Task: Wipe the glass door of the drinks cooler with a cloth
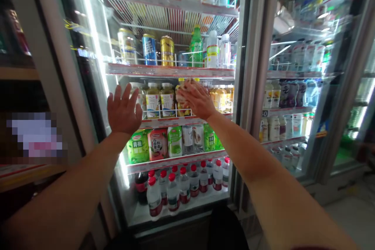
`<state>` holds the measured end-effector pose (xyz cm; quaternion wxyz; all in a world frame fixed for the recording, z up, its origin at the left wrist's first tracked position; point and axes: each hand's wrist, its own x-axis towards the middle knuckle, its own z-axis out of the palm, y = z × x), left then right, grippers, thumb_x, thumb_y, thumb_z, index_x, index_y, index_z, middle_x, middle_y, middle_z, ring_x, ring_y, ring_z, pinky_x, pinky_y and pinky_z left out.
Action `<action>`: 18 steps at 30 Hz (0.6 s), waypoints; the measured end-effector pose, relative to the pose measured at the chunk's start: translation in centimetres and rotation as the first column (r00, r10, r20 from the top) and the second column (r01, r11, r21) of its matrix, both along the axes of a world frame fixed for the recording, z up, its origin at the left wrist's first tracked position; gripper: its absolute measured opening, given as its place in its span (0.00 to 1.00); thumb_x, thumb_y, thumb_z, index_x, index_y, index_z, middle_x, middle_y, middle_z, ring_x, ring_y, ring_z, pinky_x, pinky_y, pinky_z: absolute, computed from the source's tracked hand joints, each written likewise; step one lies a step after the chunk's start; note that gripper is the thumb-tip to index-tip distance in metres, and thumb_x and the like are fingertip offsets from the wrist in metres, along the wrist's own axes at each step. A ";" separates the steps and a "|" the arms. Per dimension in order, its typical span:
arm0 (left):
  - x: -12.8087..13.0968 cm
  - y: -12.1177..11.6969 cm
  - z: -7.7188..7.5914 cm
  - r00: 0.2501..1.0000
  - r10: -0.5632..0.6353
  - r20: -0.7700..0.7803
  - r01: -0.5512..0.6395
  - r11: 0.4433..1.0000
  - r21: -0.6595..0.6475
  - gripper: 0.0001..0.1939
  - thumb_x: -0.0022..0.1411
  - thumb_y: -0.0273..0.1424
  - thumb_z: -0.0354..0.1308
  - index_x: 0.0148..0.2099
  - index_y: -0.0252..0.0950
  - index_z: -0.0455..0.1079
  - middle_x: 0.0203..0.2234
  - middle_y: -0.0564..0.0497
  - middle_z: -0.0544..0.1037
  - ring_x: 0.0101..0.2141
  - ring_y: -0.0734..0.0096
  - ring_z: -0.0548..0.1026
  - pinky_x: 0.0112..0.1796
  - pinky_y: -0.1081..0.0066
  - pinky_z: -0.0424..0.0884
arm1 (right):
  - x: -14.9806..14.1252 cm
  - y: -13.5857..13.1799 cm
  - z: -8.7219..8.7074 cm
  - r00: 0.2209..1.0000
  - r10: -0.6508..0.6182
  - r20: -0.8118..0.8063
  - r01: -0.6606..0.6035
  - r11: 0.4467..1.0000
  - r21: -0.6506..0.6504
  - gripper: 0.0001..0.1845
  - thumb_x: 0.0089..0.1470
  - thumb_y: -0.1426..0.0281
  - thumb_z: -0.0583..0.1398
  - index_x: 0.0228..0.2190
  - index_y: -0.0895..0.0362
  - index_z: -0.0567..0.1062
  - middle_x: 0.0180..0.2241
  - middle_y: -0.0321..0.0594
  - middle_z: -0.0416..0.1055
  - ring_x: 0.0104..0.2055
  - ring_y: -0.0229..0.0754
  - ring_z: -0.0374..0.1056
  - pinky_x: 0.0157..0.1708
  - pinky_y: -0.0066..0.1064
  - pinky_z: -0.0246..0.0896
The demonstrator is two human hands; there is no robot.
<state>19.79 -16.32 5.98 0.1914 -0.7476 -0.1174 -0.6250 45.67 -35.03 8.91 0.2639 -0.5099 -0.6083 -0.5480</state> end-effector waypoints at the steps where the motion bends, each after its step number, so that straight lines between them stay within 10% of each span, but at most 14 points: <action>1: 0.0 0.0 0.0 1.000 -0.019 -0.005 0.019 1.000 -0.016 0.31 0.72 0.32 0.53 0.74 0.44 0.59 0.73 0.50 0.57 0.74 0.53 0.44 0.72 0.45 0.40 | 0.1 0.1 0.3 0.998 0.000 -0.062 0.006 0.995 0.101 0.29 0.69 0.72 0.50 0.67 0.45 0.68 0.68 0.38 0.63 0.74 0.55 0.53 0.72 0.55 0.55; 5: 0.0 -0.1 -0.1 0.999 -0.049 -0.012 0.049 0.998 -0.039 0.30 0.72 0.32 0.52 0.74 0.42 0.59 0.74 0.51 0.55 0.74 0.52 0.43 0.73 0.45 0.37 | -0.2 0.8 0.8 0.985 0.028 -0.170 0.030 0.944 0.330 0.27 0.70 0.70 0.49 0.65 0.51 0.71 0.68 0.44 0.62 0.73 0.58 0.54 0.71 0.56 0.57; 18: 0.0 0.1 -0.1 0.999 0.040 -0.004 -0.040 0.999 0.009 0.31 0.72 0.32 0.52 0.75 0.46 0.57 0.74 0.54 0.55 0.74 0.55 0.45 0.72 0.46 0.41 | 0.0 1.5 -0.5 0.982 0.042 -0.182 0.022 0.942 0.336 0.30 0.70 0.73 0.46 0.68 0.44 0.67 0.68 0.39 0.64 0.73 0.59 0.55 0.70 0.60 0.58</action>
